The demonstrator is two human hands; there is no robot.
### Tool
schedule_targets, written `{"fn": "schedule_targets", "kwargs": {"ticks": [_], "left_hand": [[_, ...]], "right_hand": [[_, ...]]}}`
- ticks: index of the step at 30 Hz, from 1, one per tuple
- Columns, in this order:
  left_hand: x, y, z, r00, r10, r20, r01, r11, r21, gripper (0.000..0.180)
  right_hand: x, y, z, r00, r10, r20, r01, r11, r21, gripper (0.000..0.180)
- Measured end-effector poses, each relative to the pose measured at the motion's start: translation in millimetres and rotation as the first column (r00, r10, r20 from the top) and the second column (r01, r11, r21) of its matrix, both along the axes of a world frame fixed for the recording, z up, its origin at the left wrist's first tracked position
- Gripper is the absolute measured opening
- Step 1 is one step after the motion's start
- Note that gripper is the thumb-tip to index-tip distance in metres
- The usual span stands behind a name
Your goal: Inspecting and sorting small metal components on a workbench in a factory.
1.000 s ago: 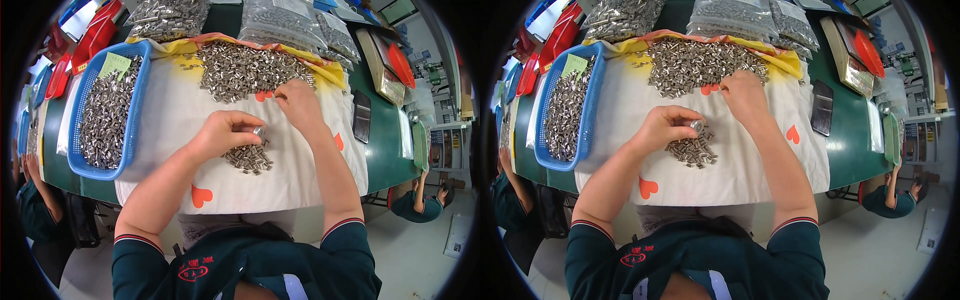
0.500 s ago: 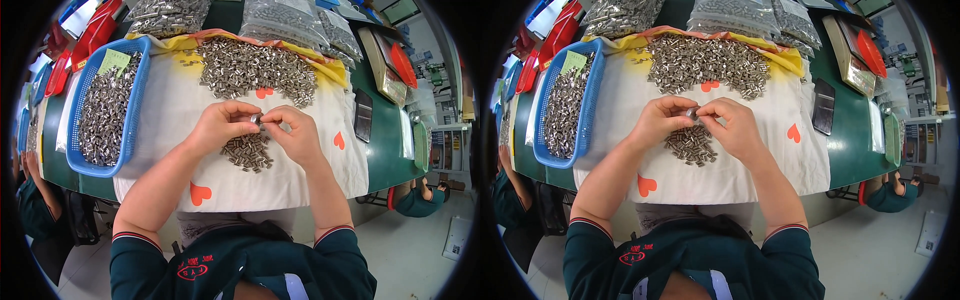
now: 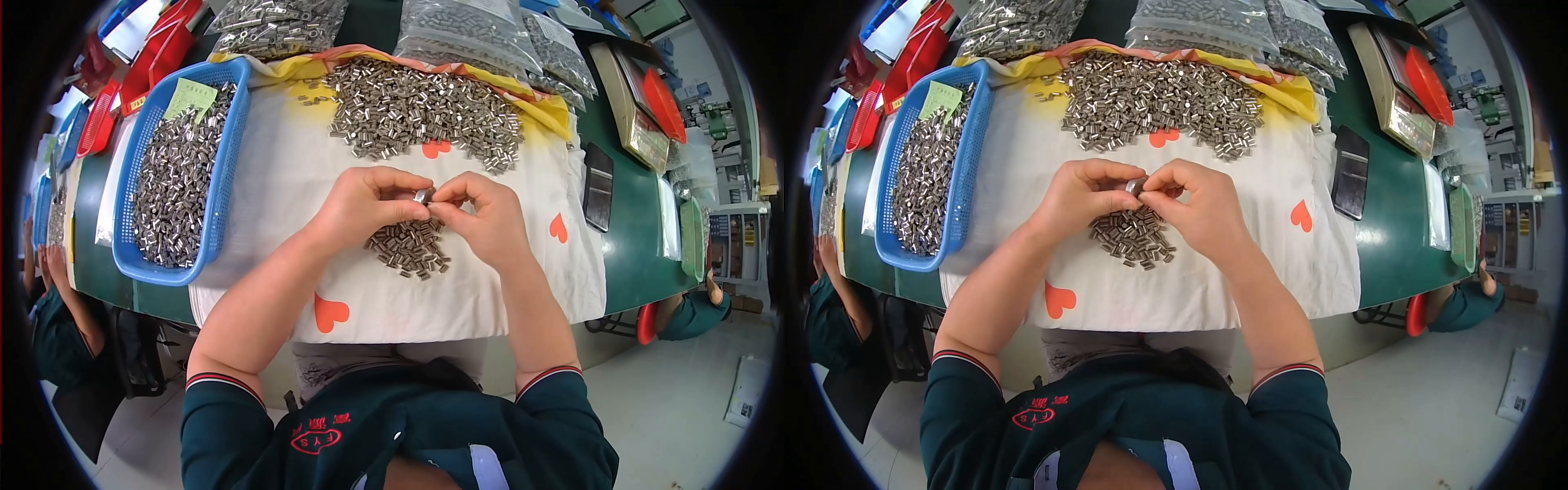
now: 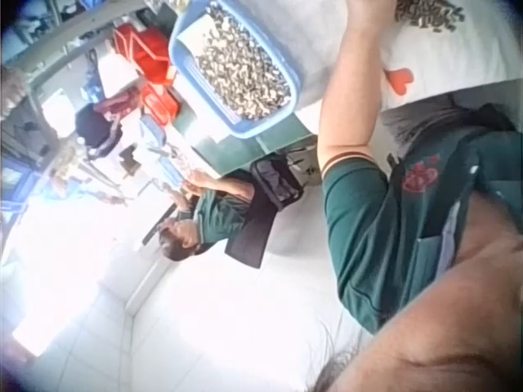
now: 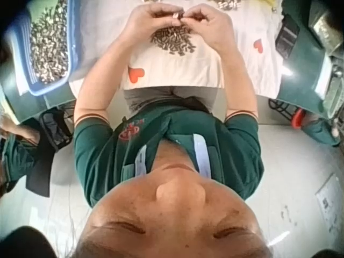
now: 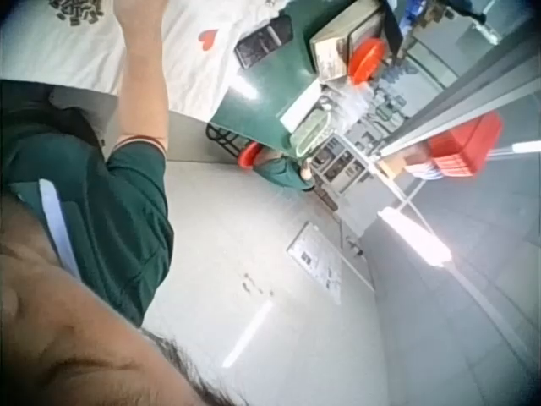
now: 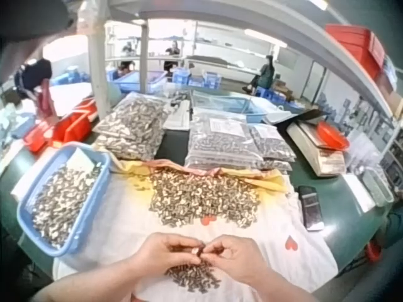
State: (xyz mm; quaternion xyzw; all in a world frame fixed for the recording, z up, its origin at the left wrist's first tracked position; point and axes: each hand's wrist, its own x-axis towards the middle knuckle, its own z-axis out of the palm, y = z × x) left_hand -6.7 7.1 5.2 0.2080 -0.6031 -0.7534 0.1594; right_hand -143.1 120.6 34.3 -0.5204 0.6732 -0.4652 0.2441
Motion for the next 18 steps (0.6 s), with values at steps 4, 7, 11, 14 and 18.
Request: {"fn": "schedule_targets", "kwargs": {"ticks": [4,7,11,14,18], "left_hand": [[0.7,-0.6,4.1,0.989,-0.143,0.034,0.144,0.989,-0.036,0.029],[-0.6,4.9,3.3,0.983,-0.184,0.024,0.185,0.982,-0.047,0.031],[0.7,8.0,0.0,0.98,-0.197,0.039,0.201,0.967,-0.158,0.031],[1.4,5.7,5.3,0.981,-0.193,-0.015,0.189,0.97,-0.15,0.031],[9.9,-7.1,1.6,0.973,-0.051,-0.227,0.051,0.999,-0.004,0.029]], "right_hand": [[-21.4,2.0,-1.9,0.909,0.008,0.417,-0.13,0.955,0.266,0.02],[-25.9,5.5,-3.9,0.881,0.067,0.469,-0.221,0.934,0.282,0.026],[-36.2,13.3,0.6,0.887,0.094,0.452,-0.192,0.966,0.176,0.021],[-27.4,16.3,3.3,0.995,0.047,0.089,-0.066,0.973,0.223,0.022],[-0.9,12.4,-20.4,0.937,0.166,-0.306,-0.17,0.985,0.014,0.03]]}}
